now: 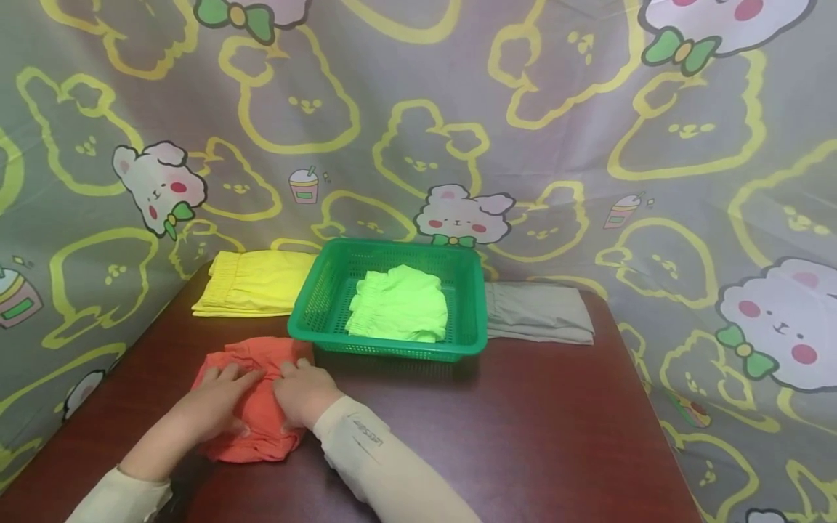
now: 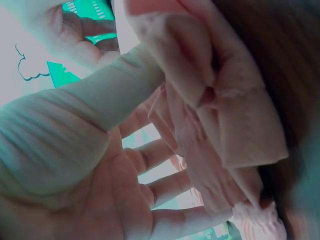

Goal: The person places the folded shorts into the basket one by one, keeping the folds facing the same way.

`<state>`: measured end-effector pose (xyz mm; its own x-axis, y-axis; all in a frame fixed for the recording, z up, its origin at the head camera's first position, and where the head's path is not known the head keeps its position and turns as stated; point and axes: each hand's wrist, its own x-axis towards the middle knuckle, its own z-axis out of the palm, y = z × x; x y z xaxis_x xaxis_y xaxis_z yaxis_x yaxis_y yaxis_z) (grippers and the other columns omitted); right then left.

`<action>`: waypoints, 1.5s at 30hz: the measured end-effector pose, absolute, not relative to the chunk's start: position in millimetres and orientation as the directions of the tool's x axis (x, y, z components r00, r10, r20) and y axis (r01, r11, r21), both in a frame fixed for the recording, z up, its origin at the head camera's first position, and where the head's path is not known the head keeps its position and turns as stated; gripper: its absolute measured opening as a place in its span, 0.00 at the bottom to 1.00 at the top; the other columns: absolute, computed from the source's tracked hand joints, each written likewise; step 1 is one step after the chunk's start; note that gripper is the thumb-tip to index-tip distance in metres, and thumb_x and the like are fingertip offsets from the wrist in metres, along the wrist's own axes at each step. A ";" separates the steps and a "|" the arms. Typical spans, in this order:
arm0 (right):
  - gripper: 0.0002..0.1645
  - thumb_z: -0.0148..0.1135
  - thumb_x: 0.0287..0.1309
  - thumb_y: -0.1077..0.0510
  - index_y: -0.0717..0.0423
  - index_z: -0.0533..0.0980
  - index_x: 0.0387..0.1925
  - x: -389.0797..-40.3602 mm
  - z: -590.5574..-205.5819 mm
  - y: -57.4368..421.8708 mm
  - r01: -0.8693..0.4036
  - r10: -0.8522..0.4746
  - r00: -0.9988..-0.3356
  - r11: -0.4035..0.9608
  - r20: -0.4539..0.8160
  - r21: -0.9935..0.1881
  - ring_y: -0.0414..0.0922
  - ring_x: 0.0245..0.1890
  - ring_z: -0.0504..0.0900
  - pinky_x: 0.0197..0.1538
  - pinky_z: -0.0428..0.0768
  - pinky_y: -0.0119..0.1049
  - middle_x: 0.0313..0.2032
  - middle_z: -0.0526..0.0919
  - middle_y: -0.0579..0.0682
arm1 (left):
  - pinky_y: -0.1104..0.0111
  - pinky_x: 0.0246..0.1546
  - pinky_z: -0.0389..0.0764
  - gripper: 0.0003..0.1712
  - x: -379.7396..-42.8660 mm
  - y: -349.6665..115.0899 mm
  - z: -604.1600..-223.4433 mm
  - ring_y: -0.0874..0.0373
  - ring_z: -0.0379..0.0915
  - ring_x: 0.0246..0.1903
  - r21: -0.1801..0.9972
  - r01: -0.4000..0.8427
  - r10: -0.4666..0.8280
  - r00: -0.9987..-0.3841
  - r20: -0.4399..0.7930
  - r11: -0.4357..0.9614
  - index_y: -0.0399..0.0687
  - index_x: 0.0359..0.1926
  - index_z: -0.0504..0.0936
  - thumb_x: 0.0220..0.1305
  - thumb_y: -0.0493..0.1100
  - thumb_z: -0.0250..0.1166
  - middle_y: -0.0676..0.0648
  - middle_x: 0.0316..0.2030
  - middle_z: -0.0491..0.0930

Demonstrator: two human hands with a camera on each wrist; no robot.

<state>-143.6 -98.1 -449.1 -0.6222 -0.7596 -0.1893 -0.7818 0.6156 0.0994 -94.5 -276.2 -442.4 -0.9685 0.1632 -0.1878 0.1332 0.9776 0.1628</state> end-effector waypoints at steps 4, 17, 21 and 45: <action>0.40 0.73 0.50 0.28 0.36 0.77 0.63 -142.6 -448.8 -95.9 -0.794 -0.768 -0.608 0.597 -0.203 0.118 0.40 0.49 0.69 0.45 0.80 0.32 0.54 0.73 0.39 | 0.42 0.39 0.81 0.53 -92.8 -272.4 -441.7 0.32 0.63 0.54 0.178 0.102 0.138 -0.968 -0.207 0.979 0.39 0.67 0.75 0.39 0.49 0.87 0.31 0.58 0.70; 0.41 0.73 0.50 0.28 0.37 0.76 0.63 -143.3 -454.6 -87.4 -0.812 -0.785 -0.580 0.577 -0.217 0.082 0.40 0.51 0.69 0.47 0.80 0.33 0.56 0.72 0.39 | 0.39 0.44 0.79 0.53 -89.7 -263.1 -445.0 0.29 0.62 0.56 0.174 0.081 0.119 -0.968 -0.222 0.981 0.39 0.67 0.75 0.38 0.49 0.87 0.31 0.61 0.69; 0.41 0.73 0.50 0.28 0.37 0.76 0.64 -143.2 -455.8 -83.5 -0.818 -0.792 -0.573 0.569 -0.211 0.085 0.40 0.51 0.69 0.47 0.79 0.32 0.56 0.72 0.39 | 0.40 0.44 0.80 0.53 -88.2 -259.6 -444.6 0.29 0.62 0.56 0.166 0.097 0.133 -0.966 -0.222 0.981 0.39 0.67 0.74 0.39 0.50 0.87 0.30 0.62 0.68; 0.44 0.76 0.48 0.31 0.38 0.76 0.66 -137.7 -457.1 -58.5 -0.792 -0.782 -0.602 0.611 -0.161 -0.005 0.41 0.49 0.70 0.47 0.79 0.31 0.53 0.74 0.40 | 0.45 0.37 0.83 0.53 -88.5 -239.4 -441.5 0.31 0.60 0.55 0.131 0.088 0.123 -0.951 -0.285 0.987 0.40 0.69 0.73 0.42 0.51 0.86 0.31 0.64 0.67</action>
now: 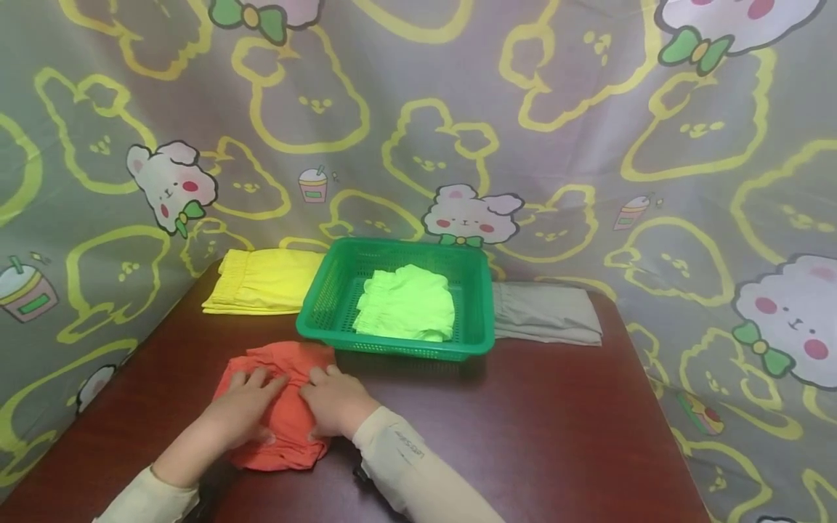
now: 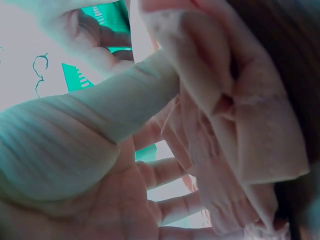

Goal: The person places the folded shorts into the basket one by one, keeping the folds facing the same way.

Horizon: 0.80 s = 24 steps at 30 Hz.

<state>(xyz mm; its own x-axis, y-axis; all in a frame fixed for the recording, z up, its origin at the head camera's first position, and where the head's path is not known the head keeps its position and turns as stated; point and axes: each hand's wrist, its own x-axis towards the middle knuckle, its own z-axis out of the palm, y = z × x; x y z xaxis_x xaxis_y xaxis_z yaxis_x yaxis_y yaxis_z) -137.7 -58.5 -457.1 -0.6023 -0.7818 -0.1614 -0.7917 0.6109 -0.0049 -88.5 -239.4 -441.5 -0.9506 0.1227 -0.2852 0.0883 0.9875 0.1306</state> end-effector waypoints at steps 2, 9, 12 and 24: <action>0.44 0.77 0.48 0.31 0.39 0.76 0.66 -137.8 -457.6 -54.4 -0.795 -0.786 -0.599 0.607 -0.155 -0.007 0.41 0.49 0.70 0.48 0.78 0.31 0.52 0.74 0.40 | 0.47 0.35 0.83 0.53 -88.6 -236.7 -442.5 0.32 0.60 0.55 0.129 0.094 0.128 -0.951 -0.283 0.987 0.40 0.69 0.73 0.42 0.51 0.86 0.31 0.63 0.67; 0.44 0.77 0.47 0.31 0.40 0.77 0.65 -137.8 -459.4 -41.0 -0.798 -0.793 -0.594 0.602 -0.135 -0.022 0.42 0.50 0.72 0.50 0.78 0.31 0.52 0.74 0.41 | 0.48 0.33 0.83 0.54 -88.2 -224.5 -442.8 0.32 0.60 0.56 0.128 0.096 0.129 -0.951 -0.280 0.987 0.41 0.69 0.73 0.41 0.50 0.86 0.31 0.65 0.66; 0.45 0.77 0.47 0.31 0.41 0.77 0.65 -137.5 -459.4 -35.1 -0.795 -0.790 -0.597 0.606 -0.139 -0.029 0.42 0.51 0.72 0.50 0.79 0.32 0.52 0.74 0.41 | 0.48 0.32 0.83 0.54 -87.7 -218.9 -443.0 0.32 0.61 0.56 0.129 0.104 0.136 -0.954 -0.267 0.986 0.41 0.69 0.73 0.40 0.49 0.86 0.31 0.64 0.67; 0.46 0.77 0.47 0.31 0.42 0.76 0.66 -134.7 -454.3 -16.2 -0.790 -0.785 -0.602 0.612 -0.143 -0.033 0.41 0.47 0.71 0.46 0.79 0.32 0.50 0.74 0.41 | 0.49 0.30 0.83 0.54 -88.0 -202.0 -441.1 0.34 0.62 0.52 0.138 0.139 0.168 -0.959 -0.230 0.981 0.40 0.67 0.75 0.37 0.47 0.88 0.32 0.60 0.70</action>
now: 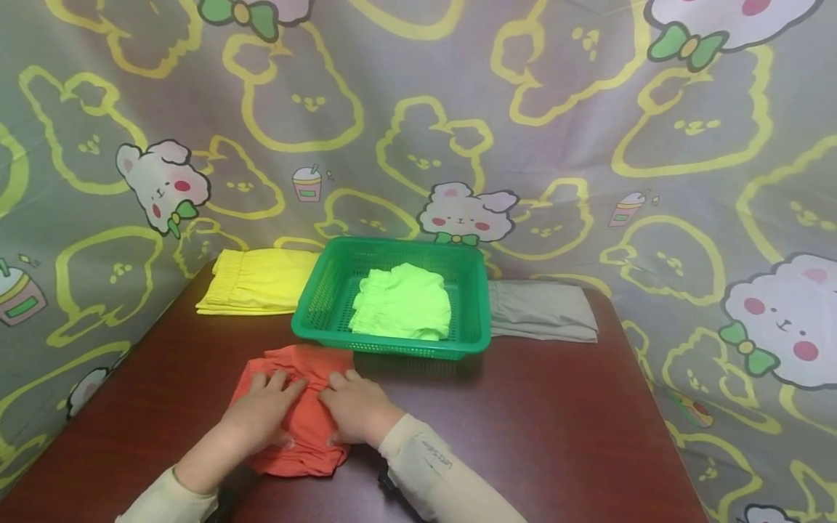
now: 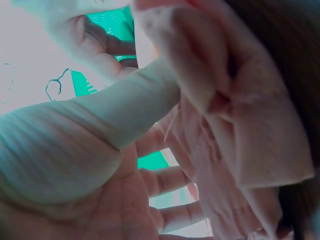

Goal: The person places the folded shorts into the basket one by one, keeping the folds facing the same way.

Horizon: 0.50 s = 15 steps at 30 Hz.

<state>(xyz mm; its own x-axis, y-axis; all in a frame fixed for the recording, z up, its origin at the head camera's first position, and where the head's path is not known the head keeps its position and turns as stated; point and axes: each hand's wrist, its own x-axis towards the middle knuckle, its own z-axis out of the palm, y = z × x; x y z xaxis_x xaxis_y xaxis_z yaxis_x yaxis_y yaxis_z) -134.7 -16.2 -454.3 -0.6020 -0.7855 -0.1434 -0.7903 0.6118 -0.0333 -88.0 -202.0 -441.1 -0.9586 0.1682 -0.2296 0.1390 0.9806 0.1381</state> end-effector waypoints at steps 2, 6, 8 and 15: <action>0.45 0.77 0.47 0.32 0.41 0.76 0.66 -134.5 -453.4 -13.2 -0.788 -0.784 -0.604 0.614 -0.142 -0.035 0.41 0.47 0.70 0.46 0.79 0.32 0.50 0.74 0.41 | 0.48 0.30 0.83 0.54 -88.1 -199.3 -440.9 0.35 0.62 0.52 0.135 0.142 0.170 -0.959 -0.227 0.981 0.40 0.67 0.75 0.37 0.47 0.88 0.32 0.60 0.70; 0.45 0.76 0.48 0.31 0.41 0.76 0.67 -134.4 -453.7 -7.6 -0.787 -0.782 -0.605 0.616 -0.149 -0.033 0.41 0.48 0.70 0.48 0.79 0.32 0.51 0.73 0.41 | 0.48 0.30 0.83 0.54 -88.2 -194.2 -440.8 0.35 0.62 0.52 0.122 0.148 0.173 -0.959 -0.223 0.981 0.41 0.67 0.75 0.37 0.48 0.88 0.33 0.60 0.70; 0.45 0.76 0.49 0.31 0.42 0.76 0.67 -134.2 -454.6 -5.0 -0.786 -0.780 -0.606 0.618 -0.153 -0.037 0.41 0.49 0.70 0.49 0.78 0.32 0.51 0.73 0.42 | 0.48 0.29 0.82 0.54 -87.8 -191.6 -439.9 0.35 0.62 0.52 0.121 0.152 0.175 -0.960 -0.217 0.981 0.41 0.67 0.75 0.36 0.48 0.88 0.33 0.59 0.70; 0.46 0.77 0.47 0.32 0.43 0.76 0.67 -133.2 -455.3 4.1 -0.778 -0.776 -0.612 0.625 -0.151 -0.056 0.41 0.48 0.70 0.48 0.78 0.32 0.49 0.73 0.41 | 0.46 0.30 0.82 0.54 -88.5 -181.3 -438.0 0.35 0.63 0.52 0.126 0.151 0.175 -0.962 -0.210 0.980 0.41 0.67 0.76 0.36 0.47 0.88 0.34 0.58 0.70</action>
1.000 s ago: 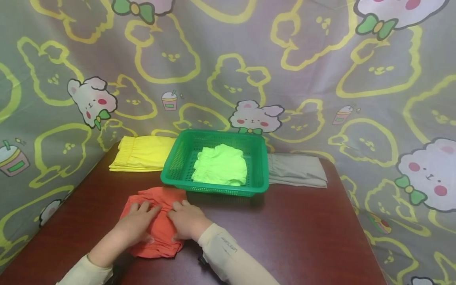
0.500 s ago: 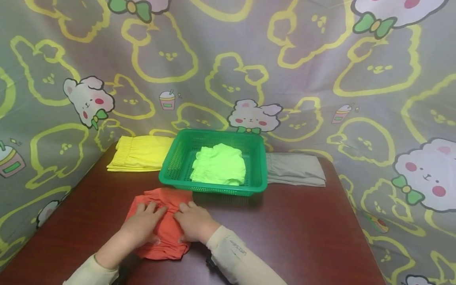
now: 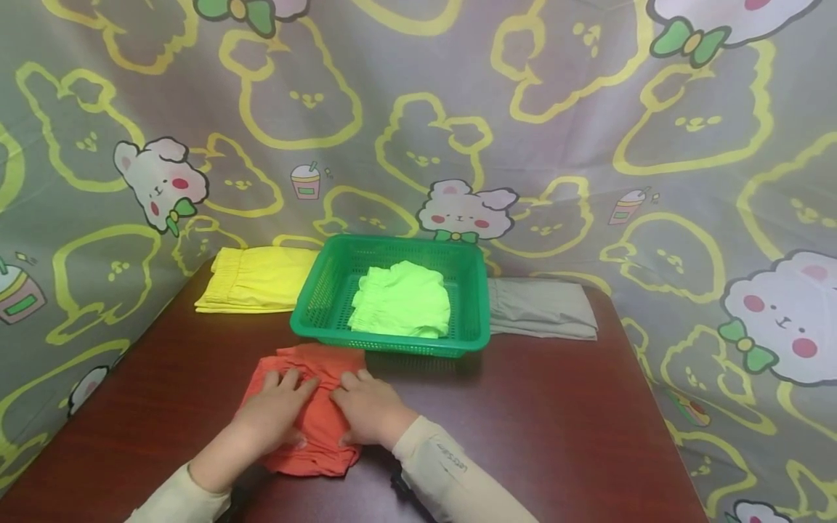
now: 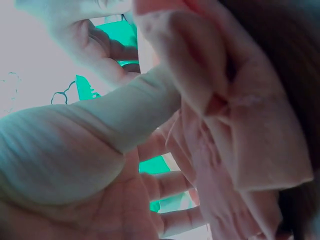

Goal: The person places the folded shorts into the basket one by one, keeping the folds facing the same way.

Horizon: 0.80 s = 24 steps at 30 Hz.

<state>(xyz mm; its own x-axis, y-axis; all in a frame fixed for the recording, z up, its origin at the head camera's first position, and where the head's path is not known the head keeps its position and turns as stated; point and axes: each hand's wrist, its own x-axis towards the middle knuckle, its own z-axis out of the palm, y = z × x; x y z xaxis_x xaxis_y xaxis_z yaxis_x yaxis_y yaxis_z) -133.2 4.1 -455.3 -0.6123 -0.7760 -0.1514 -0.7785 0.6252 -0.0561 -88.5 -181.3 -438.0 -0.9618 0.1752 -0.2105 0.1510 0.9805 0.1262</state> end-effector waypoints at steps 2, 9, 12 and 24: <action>0.46 0.77 0.48 0.32 0.43 0.75 0.67 -132.8 -455.3 6.6 -0.776 -0.774 -0.614 0.628 -0.154 -0.062 0.40 0.48 0.69 0.48 0.78 0.31 0.49 0.73 0.41 | 0.45 0.30 0.82 0.54 -88.4 -178.5 -437.5 0.35 0.63 0.52 0.123 0.152 0.176 -0.962 -0.209 0.981 0.41 0.66 0.76 0.36 0.47 0.88 0.34 0.58 0.71; 0.46 0.78 0.48 0.34 0.44 0.76 0.67 -132.4 -455.1 16.2 -0.770 -0.773 -0.618 0.632 -0.146 -0.087 0.41 0.48 0.69 0.48 0.78 0.32 0.48 0.73 0.41 | 0.43 0.29 0.82 0.54 -88.3 -170.2 -437.0 0.35 0.62 0.53 0.120 0.158 0.180 -0.961 -0.209 0.980 0.42 0.66 0.76 0.35 0.48 0.89 0.34 0.57 0.70; 0.46 0.78 0.48 0.34 0.44 0.76 0.67 -132.4 -455.6 20.5 -0.769 -0.772 -0.620 0.633 -0.143 -0.089 0.41 0.47 0.69 0.48 0.78 0.32 0.48 0.73 0.41 | 0.42 0.29 0.81 0.55 -89.2 -167.1 -438.5 0.34 0.62 0.54 0.122 0.157 0.180 -0.961 -0.212 0.980 0.43 0.67 0.75 0.35 0.48 0.89 0.34 0.58 0.70; 0.46 0.78 0.48 0.35 0.45 0.76 0.67 -132.5 -456.9 36.8 -0.764 -0.771 -0.621 0.636 -0.143 -0.109 0.41 0.46 0.68 0.49 0.77 0.32 0.47 0.71 0.41 | 0.38 0.33 0.81 0.55 -90.3 -151.9 -439.8 0.34 0.62 0.57 0.125 0.160 0.184 -0.961 -0.205 0.979 0.44 0.68 0.75 0.35 0.49 0.88 0.36 0.59 0.70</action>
<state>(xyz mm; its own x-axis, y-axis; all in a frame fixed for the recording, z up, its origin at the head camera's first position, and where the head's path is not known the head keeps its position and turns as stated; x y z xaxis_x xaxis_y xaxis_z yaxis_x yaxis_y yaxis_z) -132.5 36.8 -456.9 -0.6211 -0.7706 -0.1428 -0.7641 0.6359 -0.1087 -90.3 -151.9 -439.8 -0.9613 0.1837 -0.2052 0.1604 0.9791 0.1252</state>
